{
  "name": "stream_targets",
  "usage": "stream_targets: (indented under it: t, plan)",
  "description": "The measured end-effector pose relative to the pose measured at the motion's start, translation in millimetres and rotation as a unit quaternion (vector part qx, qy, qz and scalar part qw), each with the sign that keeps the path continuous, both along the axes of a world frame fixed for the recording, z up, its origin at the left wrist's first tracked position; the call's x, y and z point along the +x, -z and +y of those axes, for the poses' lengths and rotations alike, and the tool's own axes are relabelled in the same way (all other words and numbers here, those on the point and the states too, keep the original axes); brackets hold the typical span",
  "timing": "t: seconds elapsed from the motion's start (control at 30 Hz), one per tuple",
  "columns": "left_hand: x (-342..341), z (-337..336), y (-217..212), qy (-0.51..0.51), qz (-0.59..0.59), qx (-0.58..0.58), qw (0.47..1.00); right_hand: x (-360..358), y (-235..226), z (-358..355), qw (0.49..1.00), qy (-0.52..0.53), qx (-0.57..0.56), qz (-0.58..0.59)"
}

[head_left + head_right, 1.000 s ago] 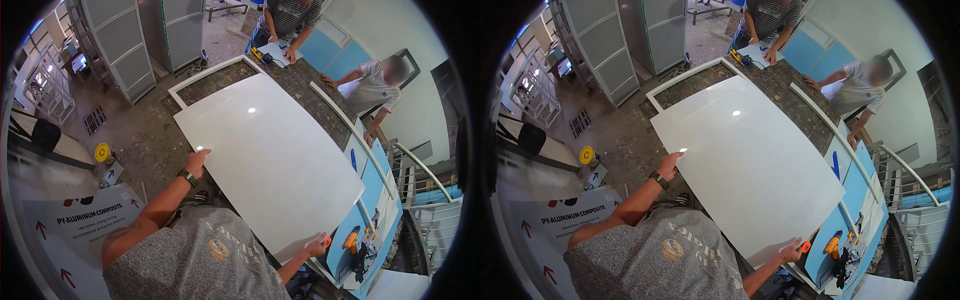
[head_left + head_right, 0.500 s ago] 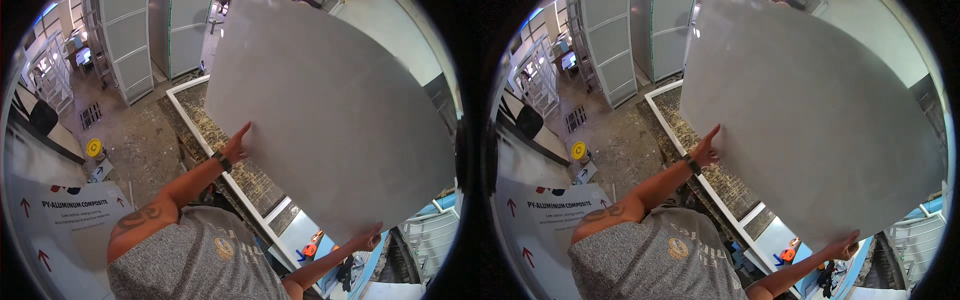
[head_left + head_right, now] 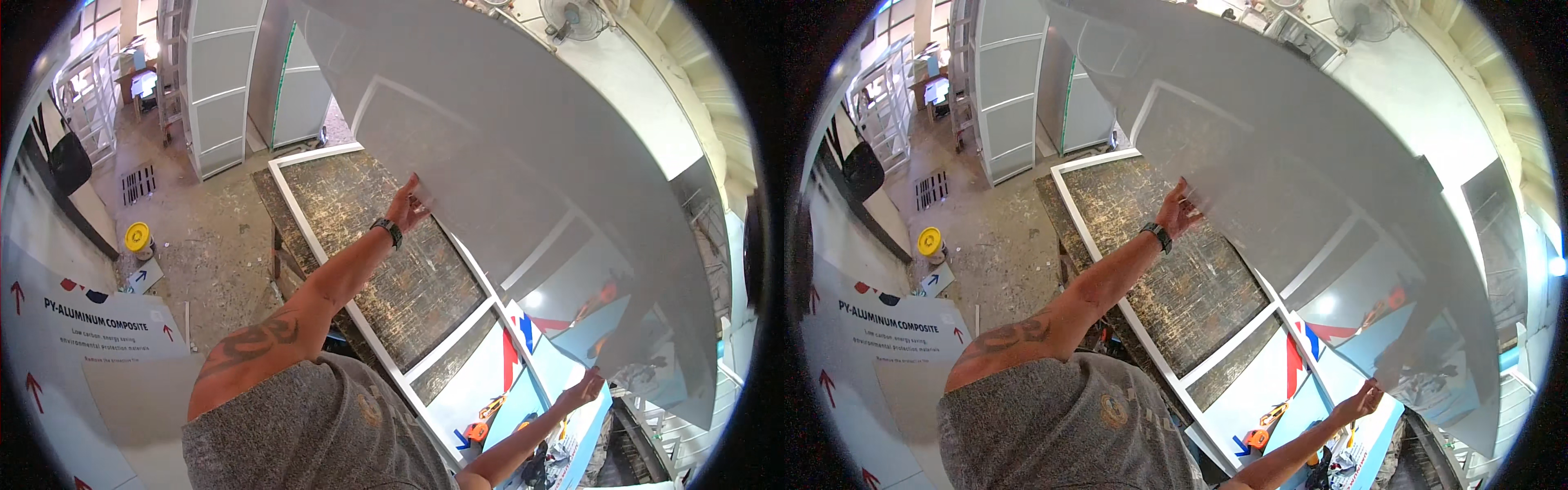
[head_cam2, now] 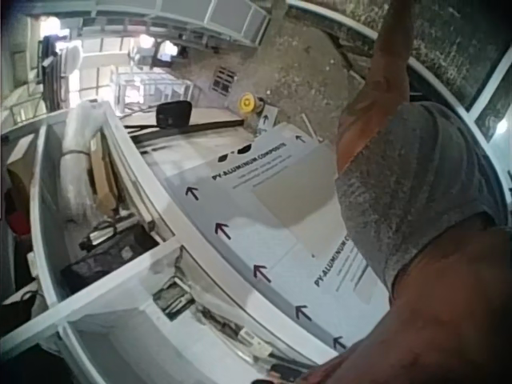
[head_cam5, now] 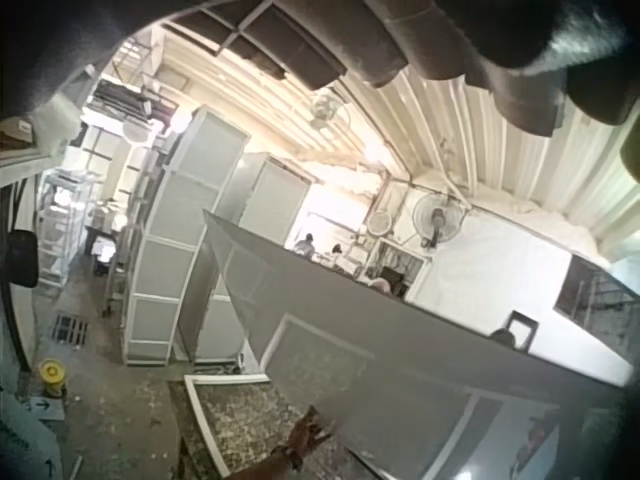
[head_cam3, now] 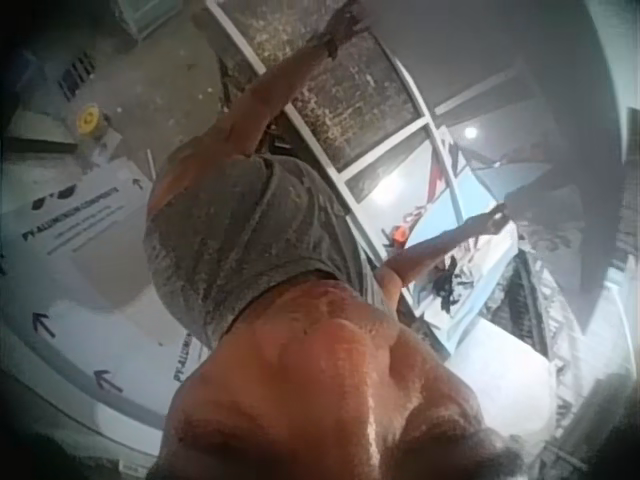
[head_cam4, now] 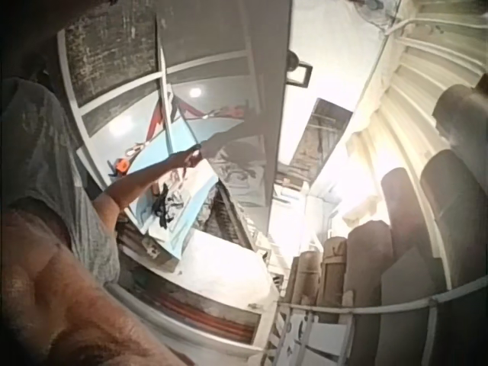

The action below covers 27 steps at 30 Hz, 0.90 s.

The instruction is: Peeling protective film and preparing composite panels on a workbench.

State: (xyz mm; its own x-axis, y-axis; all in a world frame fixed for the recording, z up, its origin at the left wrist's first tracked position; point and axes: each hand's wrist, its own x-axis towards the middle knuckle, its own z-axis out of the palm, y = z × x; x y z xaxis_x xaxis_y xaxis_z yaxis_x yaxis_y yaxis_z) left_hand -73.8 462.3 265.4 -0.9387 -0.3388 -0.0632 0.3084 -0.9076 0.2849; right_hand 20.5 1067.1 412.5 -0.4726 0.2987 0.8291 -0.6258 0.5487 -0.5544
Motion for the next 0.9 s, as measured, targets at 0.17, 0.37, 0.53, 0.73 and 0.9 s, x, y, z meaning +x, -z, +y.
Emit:
stream_targets:
  t: [0.17,0.37,0.53,0.73,0.9]
  plan:
    - [-11.6,-14.6,10.9,-0.009,0.035,0.007,0.999,12.3,29.2,-1.6,0.986,-0.067,-0.09,-0.127]
    - [-28.3,-17.5,22.3,0.003,0.091,0.032,0.995,34.3,50.3,-32.8,0.909,-0.273,-0.277,-0.149]
    - [-44.6,-32.5,35.4,0.001,0.103,0.045,0.994,81.1,20.6,-82.5,0.809,-0.363,-0.438,-0.144]
    - [-39.5,-75.6,62.3,0.024,0.405,-0.044,0.913,96.4,61.5,-56.0,0.927,-0.182,-0.269,-0.186]
    - [-38.1,-105.4,80.3,0.021,0.476,-0.123,0.87,109.2,91.4,-59.7,0.94,-0.217,-0.163,-0.206]
